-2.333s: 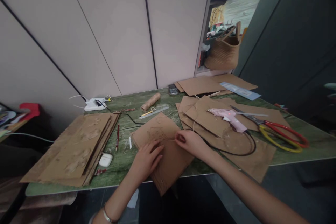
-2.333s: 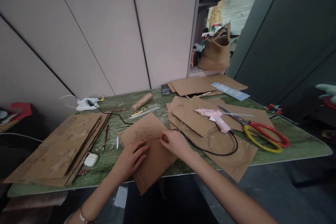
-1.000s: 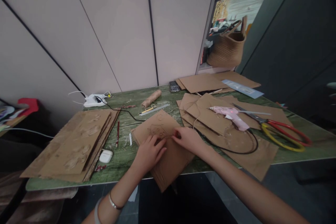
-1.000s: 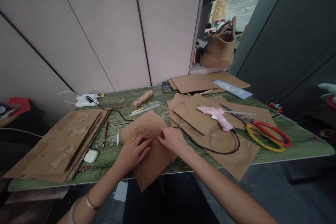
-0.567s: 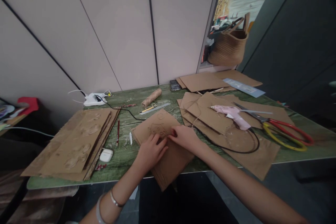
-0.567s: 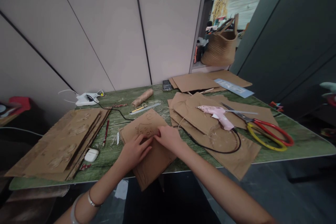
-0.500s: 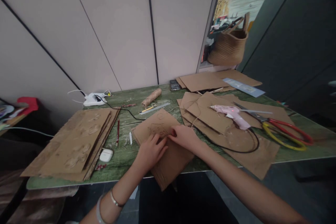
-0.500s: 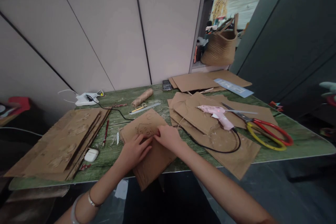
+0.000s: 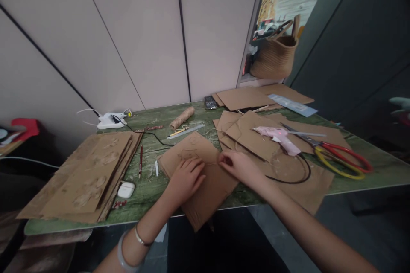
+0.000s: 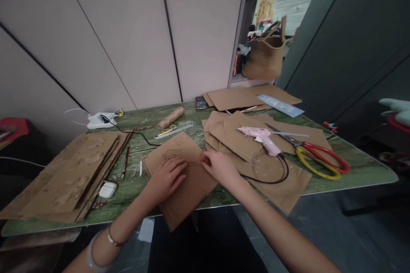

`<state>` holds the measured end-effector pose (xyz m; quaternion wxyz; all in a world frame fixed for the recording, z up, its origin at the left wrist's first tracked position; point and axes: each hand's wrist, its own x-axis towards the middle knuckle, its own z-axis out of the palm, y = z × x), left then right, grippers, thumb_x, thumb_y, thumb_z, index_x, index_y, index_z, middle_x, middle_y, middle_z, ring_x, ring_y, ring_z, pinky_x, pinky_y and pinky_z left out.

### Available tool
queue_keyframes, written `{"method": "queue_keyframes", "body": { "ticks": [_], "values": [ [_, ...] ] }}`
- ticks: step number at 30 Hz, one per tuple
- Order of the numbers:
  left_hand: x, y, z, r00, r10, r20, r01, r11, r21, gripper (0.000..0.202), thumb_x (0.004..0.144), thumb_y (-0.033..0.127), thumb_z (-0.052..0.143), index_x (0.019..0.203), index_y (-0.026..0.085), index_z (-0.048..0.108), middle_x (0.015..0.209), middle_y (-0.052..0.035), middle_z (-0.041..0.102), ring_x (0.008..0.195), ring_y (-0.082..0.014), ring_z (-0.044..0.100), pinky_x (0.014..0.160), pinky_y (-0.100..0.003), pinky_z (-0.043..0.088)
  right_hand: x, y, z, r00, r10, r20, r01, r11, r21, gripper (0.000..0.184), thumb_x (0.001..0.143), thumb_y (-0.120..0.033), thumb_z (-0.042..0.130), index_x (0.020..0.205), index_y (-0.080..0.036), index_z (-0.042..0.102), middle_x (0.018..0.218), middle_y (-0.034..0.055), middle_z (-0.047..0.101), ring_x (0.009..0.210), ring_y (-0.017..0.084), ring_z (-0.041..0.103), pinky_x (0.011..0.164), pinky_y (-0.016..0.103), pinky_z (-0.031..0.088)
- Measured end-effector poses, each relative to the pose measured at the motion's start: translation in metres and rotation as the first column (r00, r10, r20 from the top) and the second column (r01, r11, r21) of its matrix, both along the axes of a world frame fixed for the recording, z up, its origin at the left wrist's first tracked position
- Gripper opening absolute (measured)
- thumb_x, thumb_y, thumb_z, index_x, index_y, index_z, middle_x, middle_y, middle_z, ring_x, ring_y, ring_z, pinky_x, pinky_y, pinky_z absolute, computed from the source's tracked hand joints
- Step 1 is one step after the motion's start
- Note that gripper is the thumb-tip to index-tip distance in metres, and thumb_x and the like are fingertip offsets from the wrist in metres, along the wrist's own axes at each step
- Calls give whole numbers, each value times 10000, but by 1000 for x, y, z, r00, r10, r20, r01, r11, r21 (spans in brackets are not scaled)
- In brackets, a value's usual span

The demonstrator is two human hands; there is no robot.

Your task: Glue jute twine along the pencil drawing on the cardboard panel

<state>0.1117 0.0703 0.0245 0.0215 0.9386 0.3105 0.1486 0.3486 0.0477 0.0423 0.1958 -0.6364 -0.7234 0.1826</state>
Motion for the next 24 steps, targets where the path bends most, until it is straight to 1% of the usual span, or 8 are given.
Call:
{"method": "queue_keyframes", "body": {
  "ticks": [2,4,6,12,16,19,22,24],
  "values": [
    [5,0,-2,1000,-14,-5,14,1000,-2,380,1008,331,479,1348,177,552,1374,-125,618,1273,-267,563,1090,-473,432,-2,-1,-1,998,-15,55,14,1000,23,83,857,-179,602,822,-203,673,784,17,718,749,179,647,728,291,378],
    [9,0,-3,999,-19,-26,19,1000,-2,408,1021,367,447,1376,186,535,1389,-126,615,1292,-261,560,1113,-481,412,-4,-1,-1,994,-14,106,10,999,41,100,866,-194,594,812,-210,676,776,12,724,746,182,648,795,328,356],
    [11,0,-4,998,-24,-54,24,1000,6,424,1023,388,439,1384,188,532,1386,-127,620,1291,-262,566,1119,-487,407,-5,-2,-1,991,-11,131,7,999,38,108,867,-204,591,797,-210,672,766,11,727,744,185,647,824,348,330],
    [15,0,-5,994,-29,-105,32,999,32,411,1010,379,477,1340,151,564,1379,-142,625,1268,-285,588,1126,-533,398,-6,-4,-2,990,-7,141,10,1000,-14,98,864,-188,600,797,-208,669,770,4,730,750,185,652,795,337,301],
    [18,2,-4,996,-34,-82,37,998,45,383,1022,370,449,1315,162,582,1327,-138,662,1232,-265,617,1144,-519,383,-3,-5,-3,990,-8,139,10,1000,-12,87,870,-198,618,823,-221,687,785,0,736,765,190,659,801,343,302],
    [21,1,-2,997,-20,-71,24,998,51,395,1026,370,435,1334,160,566,1298,-141,673,1202,-263,630,1131,-510,398,-1,-6,-4,991,-7,132,7,1000,-5,81,871,-203,625,836,-225,695,790,-2,740,761,188,658,808,346,302],
    [27,-2,-3,996,-1,-91,6,998,64,421,1009,408,467,1344,172,562,1283,-140,665,1191,-283,623,1109,-515,416,-3,-6,-4,991,-8,130,7,1000,4,94,874,-196,616,823,-218,692,807,8,747,766,189,656,812,347,302],
    [31,-6,-4,994,22,-108,-13,997,80,452,992,444,490,1329,156,577,1256,-159,663,1186,-305,616,1098,-527,421,-4,-6,-4,991,-16,132,16,1000,0,89,872,-193,620,824,-215,692,815,13,749,782,195,659,817,348,303]
  ]
}}
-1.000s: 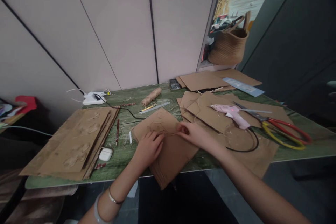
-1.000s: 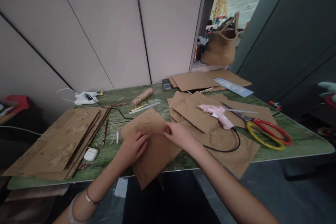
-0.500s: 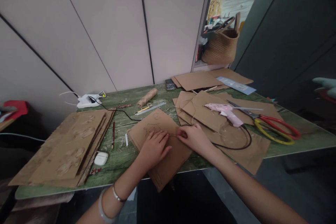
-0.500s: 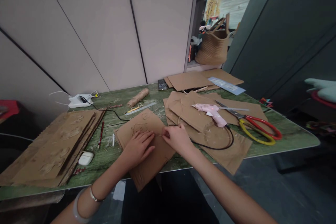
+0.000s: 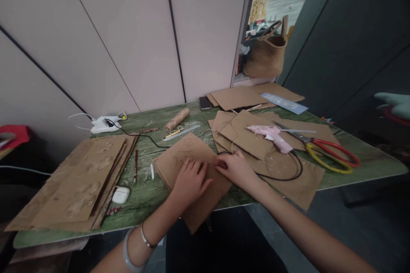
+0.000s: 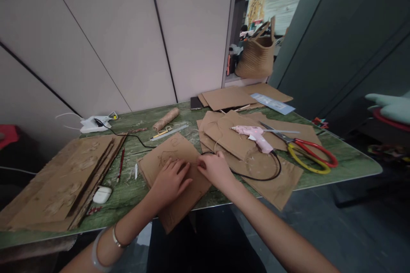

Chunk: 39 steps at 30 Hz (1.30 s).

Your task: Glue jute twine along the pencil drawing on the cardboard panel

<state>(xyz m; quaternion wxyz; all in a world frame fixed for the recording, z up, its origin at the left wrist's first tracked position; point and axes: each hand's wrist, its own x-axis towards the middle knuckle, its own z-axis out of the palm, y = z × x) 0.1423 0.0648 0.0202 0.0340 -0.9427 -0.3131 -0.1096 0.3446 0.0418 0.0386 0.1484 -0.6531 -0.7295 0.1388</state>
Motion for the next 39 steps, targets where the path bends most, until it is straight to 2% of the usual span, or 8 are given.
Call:
{"method": "queue_keyframes", "body": {
  "ticks": [5,11,14,17,20,28,34,39],
  "values": [
    [6,-4,-4,999,29,-26,-28,999,45,476,983,442,502,1304,101,588,1240,-192,661,1174,-343,613,1111,-585,381,5,-2,0,1000,-3,-28,3,1000,-12,60,867,-205,640,897,-215,691,779,3,735,774,193,662,891,382,313],
    [6,-5,0,996,76,41,-77,997,13,390,1003,394,475,1285,145,576,1203,-146,687,1144,-301,637,1132,-581,354,29,-16,5,998,-13,-59,14,1000,26,61,895,-228,601,867,-223,656,730,-36,715,712,171,659,1057,490,243],
    [10,-10,1,995,86,45,-88,996,26,395,1001,411,476,1300,172,574,1257,-140,669,1206,-312,606,1141,-597,337,36,-22,7,999,-22,-35,24,998,57,122,894,-196,568,824,-221,664,813,-6,731,804,194,678,1078,513,230],
    [16,-17,1,998,56,32,-56,998,-1,472,1001,435,471,1358,136,543,1408,-169,586,1331,-326,521,1152,-574,344,38,-26,7,999,-36,-20,37,997,61,147,887,-185,561,802,-217,676,861,16,729,864,215,682,1083,546,218],
    [22,-21,1,999,37,7,-36,997,-65,528,1012,449,440,1402,101,512,1471,-178,534,1371,-314,489,1170,-559,334,38,-28,4,998,-56,-35,58,996,71,157,888,-189,558,796,-220,681,808,2,732,790,199,681,1084,562,206],
    [27,-20,4,998,44,-48,-49,994,-93,565,1017,460,422,1405,61,516,1464,-195,536,1365,-315,502,1188,-572,304,38,-30,-3,995,-71,-72,73,997,29,106,882,-197,596,801,-220,660,737,-17,726,720,186,665,1034,514,257],
    [32,-19,5,998,51,-38,-55,994,-93,524,1019,436,426,1352,53,556,1394,-202,601,1305,-306,559,1189,-549,292,38,-29,-4,995,-87,-50,88,996,2,91,878,-199,625,793,-218,655,731,-21,726,727,186,661,1020,497,254],
    [37,-24,-2,996,57,-67,-58,998,-16,660,982,549,448,1435,71,491,1417,-242,563,1321,-372,532,1150,-587,318,38,-29,-8,994,-98,-53,99,995,11,99,872,-190,616,783,-214,651,730,-12,740,724,188,667,998,488,245]
  ]
}}
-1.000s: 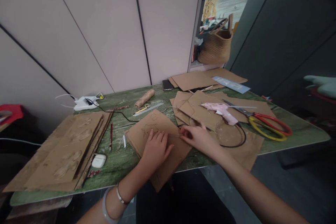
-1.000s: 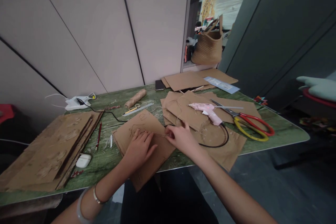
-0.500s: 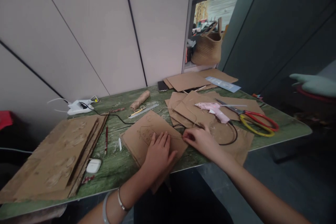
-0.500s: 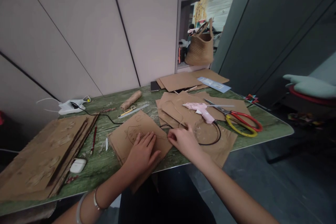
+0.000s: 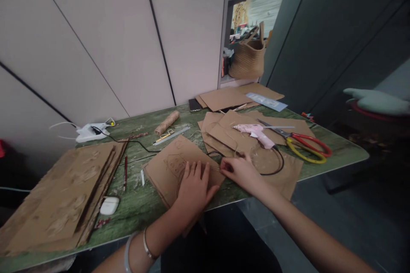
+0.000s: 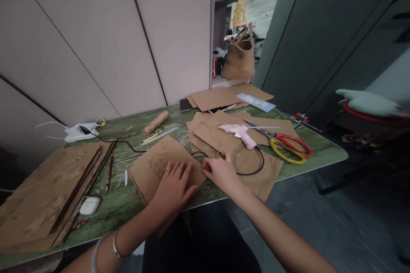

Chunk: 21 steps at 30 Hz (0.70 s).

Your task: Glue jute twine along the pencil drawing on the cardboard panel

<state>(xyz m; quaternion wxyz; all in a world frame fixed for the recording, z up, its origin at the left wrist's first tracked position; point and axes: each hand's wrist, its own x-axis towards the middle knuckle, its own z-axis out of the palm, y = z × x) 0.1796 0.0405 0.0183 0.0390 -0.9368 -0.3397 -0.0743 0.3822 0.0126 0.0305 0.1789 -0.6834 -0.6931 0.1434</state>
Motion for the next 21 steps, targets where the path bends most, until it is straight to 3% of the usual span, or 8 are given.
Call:
{"method": "queue_keyframes", "body": {
  "ticks": [8,12,18,21],
  "values": [
    [9,-3,-3,998,38,-49,-34,996,84,643,947,593,489,1385,130,575,1350,-225,614,1271,-396,570,1127,-622,338,-3,1,1,999,-31,36,31,999,-12,95,867,-181,628,787,-217,664,749,-6,751,761,201,681,914,423,270],
    [13,-6,2,998,55,-4,-55,997,57,638,988,568,405,1387,94,560,1421,-217,567,1328,-374,521,1151,-636,298,-5,0,4,998,-53,37,53,998,-24,100,876,-183,629,792,-219,671,752,-4,755,766,204,687,904,418,270],
    [18,-14,-4,998,-45,34,46,998,-35,676,996,591,363,1438,99,501,1480,-174,525,1380,-317,479,1183,-587,284,3,-2,9,1000,-26,2,26,998,-51,51,870,-182,647,842,-221,665,780,-11,755,789,206,684,901,417,288],
    [19,-12,1,998,-56,31,58,996,-68,653,992,582,390,1414,103,522,1466,-185,537,1364,-330,492,1187,-599,251,13,-6,11,1000,-9,-8,9,999,-42,57,862,-168,638,867,-221,660,788,-5,749,777,202,677,886,412,309]
  ]
}}
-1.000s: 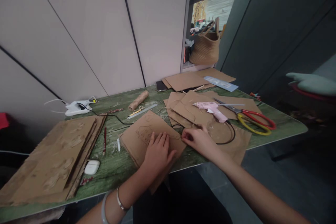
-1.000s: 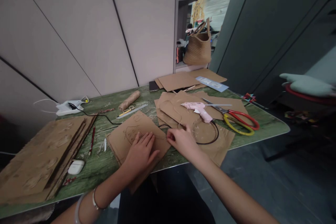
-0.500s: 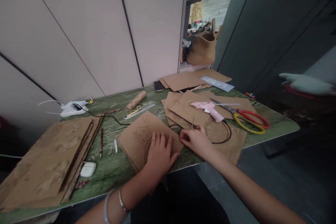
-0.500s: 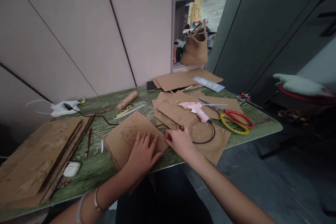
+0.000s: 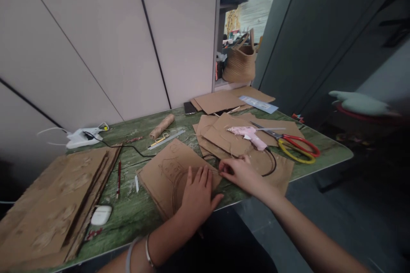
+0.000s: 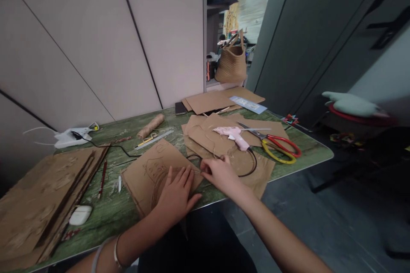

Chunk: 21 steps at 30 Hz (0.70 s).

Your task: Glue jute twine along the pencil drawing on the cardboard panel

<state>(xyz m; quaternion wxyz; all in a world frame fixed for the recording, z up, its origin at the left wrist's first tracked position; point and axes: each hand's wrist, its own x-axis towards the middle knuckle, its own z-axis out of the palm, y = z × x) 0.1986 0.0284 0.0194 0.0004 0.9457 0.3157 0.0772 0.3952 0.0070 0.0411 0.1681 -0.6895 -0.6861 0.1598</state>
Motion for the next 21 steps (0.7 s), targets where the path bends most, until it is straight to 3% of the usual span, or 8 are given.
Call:
{"method": "queue_keyframes", "body": {
  "ticks": [3,7,10,13,15,18,19,21],
  "values": [
    [1,11,18,1000,-21,19,23,994,-109,514,1010,488,421,1333,123,584,1370,-171,624,1285,-312,558,1166,-584,271,11,-3,1,1000,10,-11,-10,999,32,89,851,-137,619,855,-216,660,809,7,746,793,204,671,913,436,309],
    [6,36,39,996,0,95,29,952,-303,264,989,272,480,1115,163,685,1135,-104,721,1086,-248,645,1030,-464,422,16,-2,6,998,58,-13,-56,991,121,157,876,-100,557,832,-216,653,868,10,738,866,208,665,1019,525,251],
    [14,55,36,975,-12,223,113,890,-442,221,904,252,605,1091,196,709,1121,-72,709,1061,-233,639,975,-384,456,12,2,13,993,120,2,-117,967,228,166,912,-122,545,855,-230,657,917,11,722,969,218,652,1089,569,183],
    [22,69,24,953,-49,298,210,816,-539,152,862,255,641,955,192,743,987,-35,730,912,-194,661,850,-292,500,12,7,19,984,176,20,-173,934,312,146,935,-174,552,902,-251,671,979,21,707,1046,222,629,1129,568,164],
    [24,76,19,951,-53,305,223,801,-556,154,874,252,610,883,173,742,873,-21,730,810,-173,658,751,-256,506,22,9,21,993,122,-2,-112,925,364,138,946,-211,543,947,-255,674,1033,38,706,1080,231,619,1128,543,220],
    [23,82,20,944,-50,325,238,785,-572,185,893,235,573,903,158,740,861,-23,744,801,-168,667,732,-244,507,44,8,22,987,-53,-148,114,893,435,151,945,-257,522,962,-224,668,1046,81,710,1044,253,632,997,447,416],
    [23,82,22,943,-52,330,245,780,-576,188,895,228,569,923,160,742,885,-26,753,818,-169,675,747,-245,510,50,7,22,976,-75,-206,161,881,444,158,942,-270,520,962,-214,666,1030,90,712,1010,254,642,941,415,458],
    [22,82,25,941,-58,333,253,774,-580,194,899,218,567,954,167,746,931,-31,766,846,-172,686,772,-248,516,56,3,23,965,-17,-260,138,881,452,181,945,-296,522,1013,-205,663,1060,100,707,1018,254,642,924,390,480]
  ]
}}
